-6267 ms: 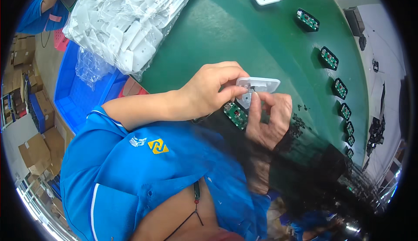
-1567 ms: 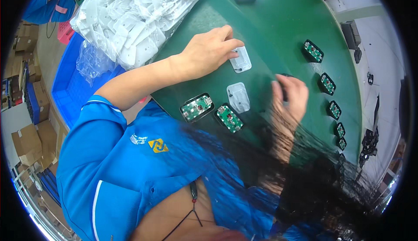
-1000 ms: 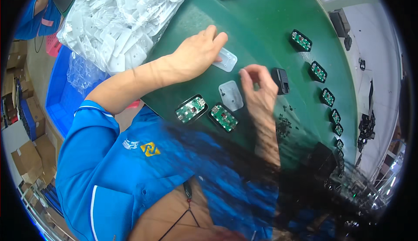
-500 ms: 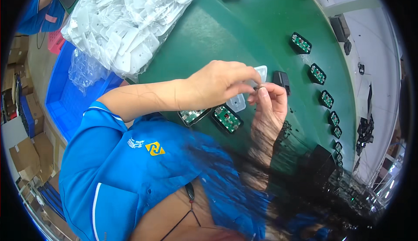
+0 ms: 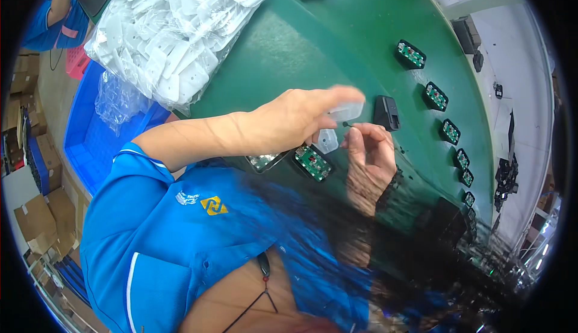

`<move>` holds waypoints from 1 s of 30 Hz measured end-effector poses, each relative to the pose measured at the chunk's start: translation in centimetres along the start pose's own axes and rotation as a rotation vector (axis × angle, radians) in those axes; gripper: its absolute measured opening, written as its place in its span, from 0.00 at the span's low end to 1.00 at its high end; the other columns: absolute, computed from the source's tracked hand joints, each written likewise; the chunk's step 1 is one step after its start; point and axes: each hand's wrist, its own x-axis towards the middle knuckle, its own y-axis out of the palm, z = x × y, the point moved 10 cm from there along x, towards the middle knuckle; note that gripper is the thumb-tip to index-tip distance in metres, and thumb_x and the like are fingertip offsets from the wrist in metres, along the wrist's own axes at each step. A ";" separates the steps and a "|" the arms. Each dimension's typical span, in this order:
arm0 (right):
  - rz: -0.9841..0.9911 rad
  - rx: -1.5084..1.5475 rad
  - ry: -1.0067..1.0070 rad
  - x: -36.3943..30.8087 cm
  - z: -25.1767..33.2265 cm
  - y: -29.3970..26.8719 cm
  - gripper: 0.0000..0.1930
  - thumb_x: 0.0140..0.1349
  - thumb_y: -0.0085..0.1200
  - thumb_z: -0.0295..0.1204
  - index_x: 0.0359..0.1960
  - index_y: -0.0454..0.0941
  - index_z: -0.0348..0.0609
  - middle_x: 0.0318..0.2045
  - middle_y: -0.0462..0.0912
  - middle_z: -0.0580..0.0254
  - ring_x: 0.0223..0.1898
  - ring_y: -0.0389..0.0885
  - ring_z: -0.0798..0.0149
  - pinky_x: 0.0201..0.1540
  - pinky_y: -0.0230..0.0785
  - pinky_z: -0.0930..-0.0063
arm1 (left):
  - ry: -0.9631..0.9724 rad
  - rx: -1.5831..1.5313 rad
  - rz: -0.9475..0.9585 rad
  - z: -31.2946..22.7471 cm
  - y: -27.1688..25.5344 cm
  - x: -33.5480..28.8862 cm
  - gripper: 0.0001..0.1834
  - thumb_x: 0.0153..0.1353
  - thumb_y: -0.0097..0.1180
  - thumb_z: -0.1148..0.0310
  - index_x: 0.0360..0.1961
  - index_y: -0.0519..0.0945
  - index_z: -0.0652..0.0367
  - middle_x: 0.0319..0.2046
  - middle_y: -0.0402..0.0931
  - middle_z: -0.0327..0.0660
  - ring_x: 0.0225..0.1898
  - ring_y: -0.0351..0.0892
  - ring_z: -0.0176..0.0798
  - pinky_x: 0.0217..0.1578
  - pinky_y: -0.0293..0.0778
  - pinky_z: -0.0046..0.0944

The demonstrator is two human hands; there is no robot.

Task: The person assembles small electronic devices by inserting circuit boards into white plastic casings. They pick up a casing, place a green circuit board inside, and then attach a black plastic cover to complete the unit. The finished devices are placed on the green table.

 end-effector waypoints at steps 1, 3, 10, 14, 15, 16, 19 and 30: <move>-0.004 -0.044 -0.026 0.1 0.3 0.1 0.05 0.57 0.58 0.21 0.34 0.76 0.37 0.31 0.76 0.62 0.29 0.71 0.73 0.30 0.64 0.81 | -0.056 -0.036 -0.015 0.4 -0.2 -0.2 0.09 0.61 0.52 0.78 0.42 0.73 0.62 0.31 0.75 0.43 0.25 0.79 0.34 0.25 0.76 0.34; 0.012 -0.132 -0.124 0.4 1.5 0.7 0.05 0.56 0.59 0.21 0.34 0.77 0.38 0.31 0.76 0.62 0.28 0.70 0.73 0.28 0.62 0.81 | -0.106 -0.054 -0.058 0.7 -0.9 -0.8 0.09 0.61 0.52 0.78 0.44 0.72 0.63 0.30 0.76 0.43 0.26 0.78 0.32 0.26 0.76 0.32; -0.079 -0.495 -0.470 -0.4 4.2 1.6 0.06 0.55 0.61 0.22 0.33 0.77 0.40 0.29 0.74 0.60 0.27 0.71 0.68 0.24 0.64 0.74 | -0.136 -0.210 -0.003 1.9 0.1 -1.1 0.08 0.64 0.50 0.76 0.44 0.73 0.67 0.27 0.75 0.38 0.28 0.76 0.27 0.29 0.74 0.29; -0.078 -0.378 -0.405 -0.6 3.5 1.3 0.06 0.54 0.60 0.20 0.33 0.76 0.39 0.28 0.74 0.60 0.27 0.71 0.67 0.22 0.63 0.76 | -0.188 -0.245 0.027 2.0 0.7 -1.1 0.08 0.65 0.49 0.76 0.43 0.73 0.67 0.28 0.75 0.38 0.28 0.76 0.28 0.29 0.74 0.29; -0.047 -0.381 -0.427 -0.5 3.6 1.5 0.07 0.54 0.60 0.20 0.33 0.76 0.39 0.28 0.74 0.59 0.26 0.71 0.67 0.22 0.63 0.77 | -0.191 -0.251 0.012 2.0 0.5 -1.3 0.08 0.65 0.49 0.76 0.43 0.74 0.67 0.28 0.75 0.38 0.28 0.76 0.28 0.29 0.74 0.28; -0.017 -0.384 -0.449 -0.4 3.7 1.7 0.07 0.54 0.60 0.20 0.33 0.75 0.39 0.28 0.74 0.59 0.25 0.70 0.67 0.22 0.62 0.77 | -0.195 -0.257 -0.003 2.0 0.4 -1.4 0.07 0.65 0.49 0.76 0.43 0.74 0.67 0.29 0.75 0.38 0.28 0.75 0.27 0.29 0.74 0.28; -0.054 -0.364 -0.428 -0.6 3.8 1.3 0.07 0.53 0.59 0.19 0.31 0.74 0.39 0.27 0.73 0.60 0.23 0.69 0.69 0.21 0.61 0.78 | -0.009 -0.125 -0.053 0.5 0.0 -1.3 0.07 0.64 0.51 0.75 0.41 0.75 0.66 0.28 0.75 0.39 0.28 0.76 0.30 0.29 0.74 0.31; -0.168 -0.409 -0.187 -0.9 3.7 -0.6 0.14 0.52 0.64 0.26 0.40 0.75 0.40 0.36 0.71 0.62 0.31 0.65 0.71 0.31 0.60 0.77 | 0.041 -0.135 -0.117 0.2 -0.6 -1.7 0.07 0.61 0.54 0.71 0.36 0.76 0.64 0.21 0.73 0.45 0.22 0.74 0.40 0.24 0.68 0.38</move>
